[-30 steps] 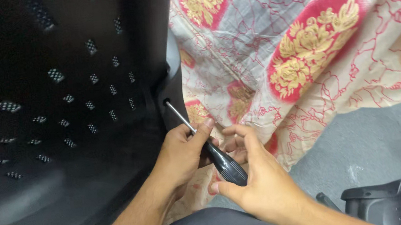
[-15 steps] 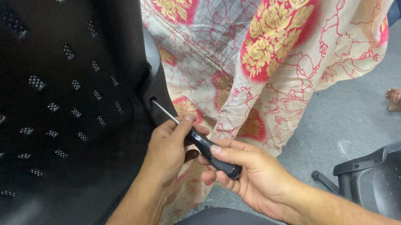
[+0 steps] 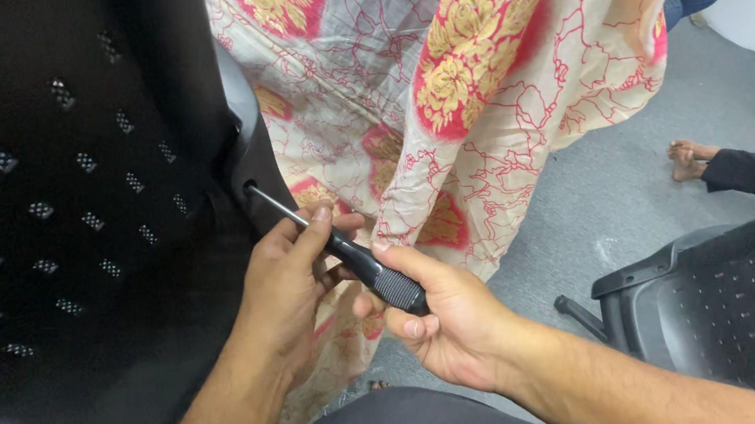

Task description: The person uses a screwdriver to tighten screws on the underside of a black plastic chair seat, securing the armrests to the seat. The person works on multiple screw locations around the seat perimeter.

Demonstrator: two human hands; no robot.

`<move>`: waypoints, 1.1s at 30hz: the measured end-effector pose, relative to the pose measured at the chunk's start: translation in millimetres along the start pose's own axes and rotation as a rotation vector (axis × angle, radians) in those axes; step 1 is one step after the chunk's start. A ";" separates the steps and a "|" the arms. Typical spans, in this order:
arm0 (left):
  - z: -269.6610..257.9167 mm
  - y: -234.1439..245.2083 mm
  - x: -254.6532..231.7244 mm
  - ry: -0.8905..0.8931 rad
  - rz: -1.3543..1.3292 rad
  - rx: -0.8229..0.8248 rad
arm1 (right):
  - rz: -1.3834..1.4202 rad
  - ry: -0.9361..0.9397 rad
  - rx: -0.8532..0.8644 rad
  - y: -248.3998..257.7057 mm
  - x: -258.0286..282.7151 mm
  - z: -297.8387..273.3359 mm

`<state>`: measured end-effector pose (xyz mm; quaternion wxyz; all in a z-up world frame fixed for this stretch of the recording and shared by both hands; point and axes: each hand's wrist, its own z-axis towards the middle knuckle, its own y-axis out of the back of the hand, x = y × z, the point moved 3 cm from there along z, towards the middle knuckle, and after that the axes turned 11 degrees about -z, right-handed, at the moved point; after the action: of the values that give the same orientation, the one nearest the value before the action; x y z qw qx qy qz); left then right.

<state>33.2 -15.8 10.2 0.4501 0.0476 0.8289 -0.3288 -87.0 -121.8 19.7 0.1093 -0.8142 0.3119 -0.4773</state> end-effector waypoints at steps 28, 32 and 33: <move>-4.5 25.2 8.9 0.107 -0.042 -0.046 | -0.653 0.140 -0.098 -13.5 -1.2 11.4; 3.7 24.9 16.4 0.063 -0.075 -0.047 | -1.107 0.727 -0.167 -28.8 31.6 17.3; 4.3 24.5 18.6 0.077 -0.088 -0.047 | -1.201 0.896 -0.167 -37.8 48.6 26.6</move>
<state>34.6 -3.3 -18.2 0.4041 0.0132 0.8543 -0.3268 -32.3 -125.2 58.3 -0.3690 -0.5777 -0.1359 -0.7153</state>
